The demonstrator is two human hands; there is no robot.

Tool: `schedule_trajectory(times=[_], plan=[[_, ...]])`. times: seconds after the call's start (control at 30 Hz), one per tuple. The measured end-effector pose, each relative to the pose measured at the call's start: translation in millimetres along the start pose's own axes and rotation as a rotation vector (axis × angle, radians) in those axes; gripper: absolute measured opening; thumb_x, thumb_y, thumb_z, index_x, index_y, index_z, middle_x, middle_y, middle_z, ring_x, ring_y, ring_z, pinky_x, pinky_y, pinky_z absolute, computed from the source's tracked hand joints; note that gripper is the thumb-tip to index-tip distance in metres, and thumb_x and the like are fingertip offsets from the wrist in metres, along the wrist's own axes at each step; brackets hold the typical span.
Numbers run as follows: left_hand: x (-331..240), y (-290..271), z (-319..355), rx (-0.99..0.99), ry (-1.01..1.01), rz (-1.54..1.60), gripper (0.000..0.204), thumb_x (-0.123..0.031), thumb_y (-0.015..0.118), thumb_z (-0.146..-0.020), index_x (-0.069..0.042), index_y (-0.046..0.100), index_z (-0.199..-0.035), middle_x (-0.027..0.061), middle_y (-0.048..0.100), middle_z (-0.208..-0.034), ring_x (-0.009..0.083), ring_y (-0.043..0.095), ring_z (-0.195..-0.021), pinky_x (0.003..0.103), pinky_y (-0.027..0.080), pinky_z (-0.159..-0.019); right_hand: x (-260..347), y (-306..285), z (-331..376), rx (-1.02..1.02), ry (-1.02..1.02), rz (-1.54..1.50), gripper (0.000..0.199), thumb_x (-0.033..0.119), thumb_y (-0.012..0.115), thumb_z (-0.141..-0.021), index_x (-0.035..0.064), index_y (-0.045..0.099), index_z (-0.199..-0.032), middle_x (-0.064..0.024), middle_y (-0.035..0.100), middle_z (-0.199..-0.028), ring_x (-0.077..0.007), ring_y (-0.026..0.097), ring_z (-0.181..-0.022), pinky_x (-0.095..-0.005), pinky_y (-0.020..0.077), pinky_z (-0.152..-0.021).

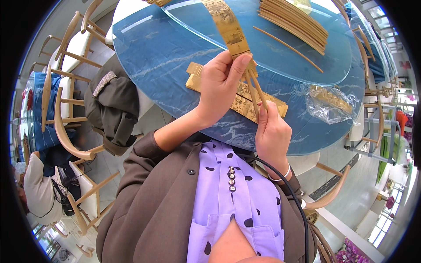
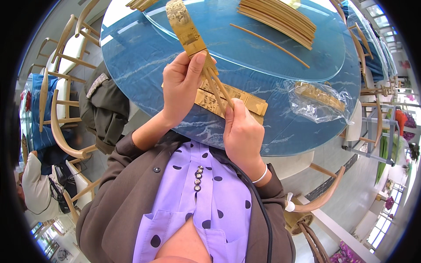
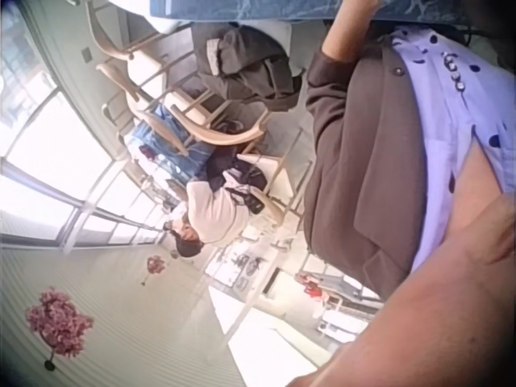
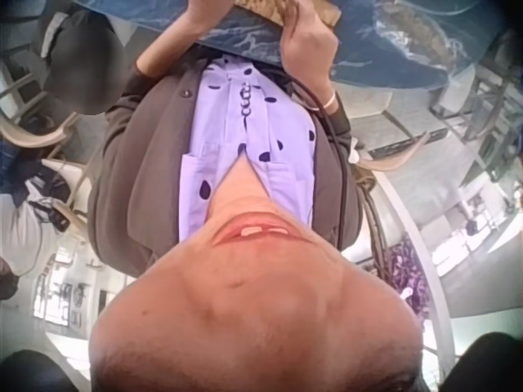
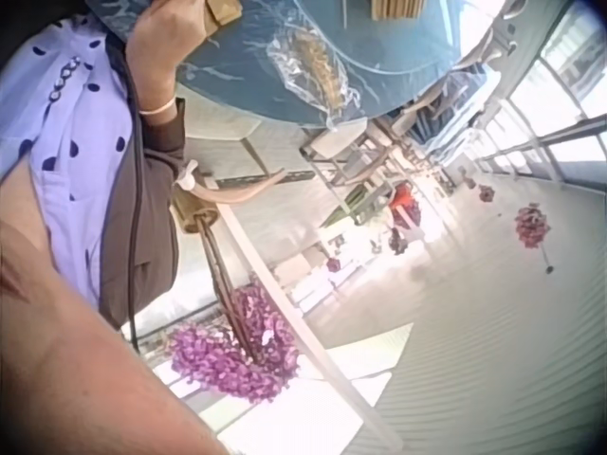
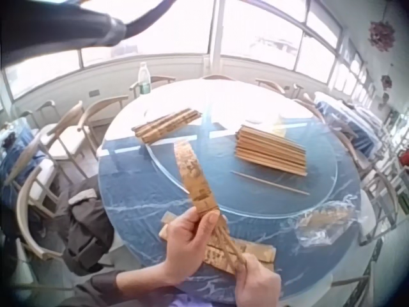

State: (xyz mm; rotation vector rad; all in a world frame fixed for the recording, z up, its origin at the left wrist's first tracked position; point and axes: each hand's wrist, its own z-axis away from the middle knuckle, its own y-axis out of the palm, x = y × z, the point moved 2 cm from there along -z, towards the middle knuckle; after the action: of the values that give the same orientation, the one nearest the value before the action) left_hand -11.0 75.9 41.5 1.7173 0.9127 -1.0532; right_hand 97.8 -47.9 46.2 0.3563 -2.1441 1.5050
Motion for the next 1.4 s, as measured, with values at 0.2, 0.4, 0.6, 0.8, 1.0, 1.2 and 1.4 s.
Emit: schedule_trajectory(times=[0.2,0.4,0.6,0.8,1.0,1.2,1.4], plan=[[3,2,-2,0.075,0.032,-0.075,0.023,-0.021,0.062,-0.1,0.002,0.065,-0.1,0.0018,0.067,-0.083,0.0038,0.059,-0.073,0.021,0.048,-0.063,2,1,-11,-0.011,-0.002,-0.024,0.016,0.019,0.05,-0.103,0.0049,0.058,-0.105,-0.0147,0.057,-0.067,-0.0355,0.058,-0.061,-0.044,0.0437,-0.054],[-12,-18,-26,-0.123,0.047,0.048,0.028,-0.025,0.057,-0.103,-0.001,0.066,-0.095,-0.0069,0.047,-0.061,-0.0014,0.028,-0.048,0.02,0.018,-0.044,-14,-4,5,0.032,0.039,-0.164,0.026,0.025,0.053,-0.103,0.0046,0.06,-0.118,-0.0123,0.059,-0.071,-0.0296,0.06,-0.061,-0.0381,0.0464,-0.057],[-15,-37,-43,-0.142,0.186,0.084,0.029,-0.027,0.056,-0.103,-0.002,0.067,-0.093,-0.0058,0.047,-0.064,0.0006,0.027,-0.048,0.021,0.018,-0.045,-21,-5,26,-0.047,0.136,-0.187,0.027,0.023,0.054,-0.103,0.003,0.058,-0.122,-0.0112,0.064,-0.079,-0.0199,0.062,-0.064,-0.0296,0.0463,-0.059],[-19,-32,-49,-0.211,0.295,0.032,0.031,-0.029,0.052,-0.105,-0.004,0.065,-0.091,-0.0054,0.048,-0.065,0.0002,0.028,-0.048,0.021,0.02,-0.044,-37,7,36,-0.096,0.416,-0.687,0.028,0.023,0.048,-0.106,0.0006,0.053,-0.124,0.004,0.047,-0.071,-0.005,0.041,-0.061,-0.0217,0.0331,-0.056],[-16,-16,-43,-0.194,0.194,0.023,0.033,-0.032,0.049,-0.106,-0.006,0.063,-0.092,-0.0059,0.05,-0.067,-0.0013,0.03,-0.049,0.019,0.022,-0.043,-27,10,37,-0.28,0.1,-0.305,0.022,0.019,0.052,-0.104,-0.0008,0.056,-0.114,-0.0032,0.057,-0.074,-0.0096,0.05,-0.06,-0.0246,0.039,-0.055],[-19,-17,-42,-0.19,0.12,0.077,0.032,-0.03,0.051,-0.106,-0.005,0.063,-0.091,-0.0059,0.051,-0.067,-0.0007,0.033,-0.051,0.019,0.025,-0.045,-37,10,40,-0.256,0.072,-0.336,0.039,0.033,0.043,-0.106,-0.0024,0.053,-0.119,-0.0046,0.057,-0.079,-0.0089,0.049,-0.059,-0.0221,0.0383,-0.053],[-16,-12,-34,-0.128,0.048,0.131,0.033,-0.029,0.052,-0.105,-0.002,0.065,-0.091,-0.0068,0.05,-0.064,-0.0009,0.034,-0.055,0.02,0.026,-0.047,-30,19,38,-0.36,0.133,-0.638,0.046,0.039,0.041,-0.107,-0.0037,0.047,-0.124,0.0038,0.045,-0.077,-0.0008,0.036,-0.062,-0.0161,0.0286,-0.052]])
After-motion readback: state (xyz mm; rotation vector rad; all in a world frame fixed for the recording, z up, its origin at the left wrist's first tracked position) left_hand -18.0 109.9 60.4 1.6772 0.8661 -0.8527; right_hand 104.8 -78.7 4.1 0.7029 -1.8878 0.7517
